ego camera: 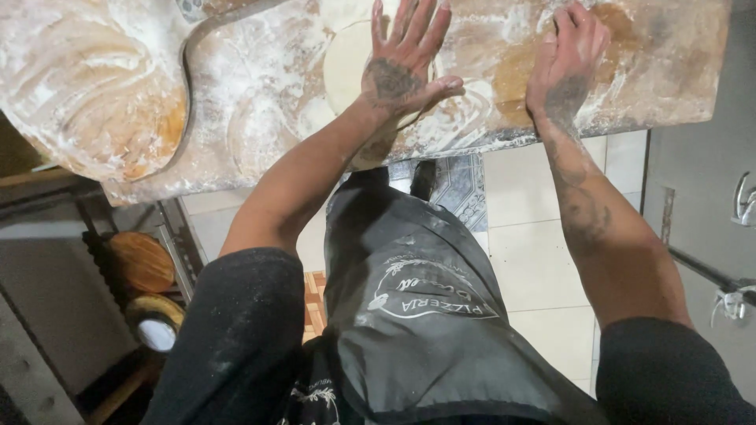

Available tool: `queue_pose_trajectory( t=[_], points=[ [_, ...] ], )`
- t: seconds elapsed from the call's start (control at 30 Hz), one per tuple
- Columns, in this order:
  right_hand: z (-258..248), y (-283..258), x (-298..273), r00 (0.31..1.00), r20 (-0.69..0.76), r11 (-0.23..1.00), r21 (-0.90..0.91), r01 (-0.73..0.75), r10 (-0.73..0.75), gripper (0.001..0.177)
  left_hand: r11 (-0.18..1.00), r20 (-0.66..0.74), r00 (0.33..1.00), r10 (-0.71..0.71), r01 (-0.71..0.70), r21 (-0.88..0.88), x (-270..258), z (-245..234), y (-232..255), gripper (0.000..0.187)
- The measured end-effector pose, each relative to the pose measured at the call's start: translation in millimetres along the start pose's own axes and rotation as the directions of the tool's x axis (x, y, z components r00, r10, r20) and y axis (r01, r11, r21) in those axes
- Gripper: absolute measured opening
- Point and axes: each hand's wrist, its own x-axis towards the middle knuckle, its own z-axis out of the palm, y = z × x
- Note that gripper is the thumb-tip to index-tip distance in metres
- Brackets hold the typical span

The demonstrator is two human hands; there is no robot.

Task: Preparing and cooking pizza in a professional kitchen, including dough handling and sauce application.

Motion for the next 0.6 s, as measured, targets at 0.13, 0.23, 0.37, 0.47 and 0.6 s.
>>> queue_pose_trajectory(
  t=[0.13,0.23,0.37,0.47,0.6],
  points=[
    [2,3,-2,0.999,-0.027,0.999,-0.028,0.03,-0.03,0.034,0.997,-0.069,0.997,-0.03,0.026,-0.069,-4,-6,9,0.102],
    [4,7,0,0.999,-0.037,0.998,-0.049,0.029,-0.03,0.035,0.998,-0.08,0.997,-0.013,0.009,-0.06,-2,-3,10,0.101],
    [6,11,-1,0.999,-0.004,0.999,-0.015,0.051,-0.051,0.039,0.997,-0.155,0.988,0.013,-0.024,-0.07,-10,6,5,0.101],
    [10,21,-4,0.998,-0.01,0.997,-0.041,0.059,-0.059,0.038,0.998,-0.035,0.998,-0.043,0.041,-0.04,-21,-20,-1,0.107],
    [10,13,0,0.999,-0.006,0.999,0.02,0.047,-0.047,0.044,0.996,-0.02,0.997,-0.081,0.08,-0.05,-40,-1,-10,0.109]
  ],
)
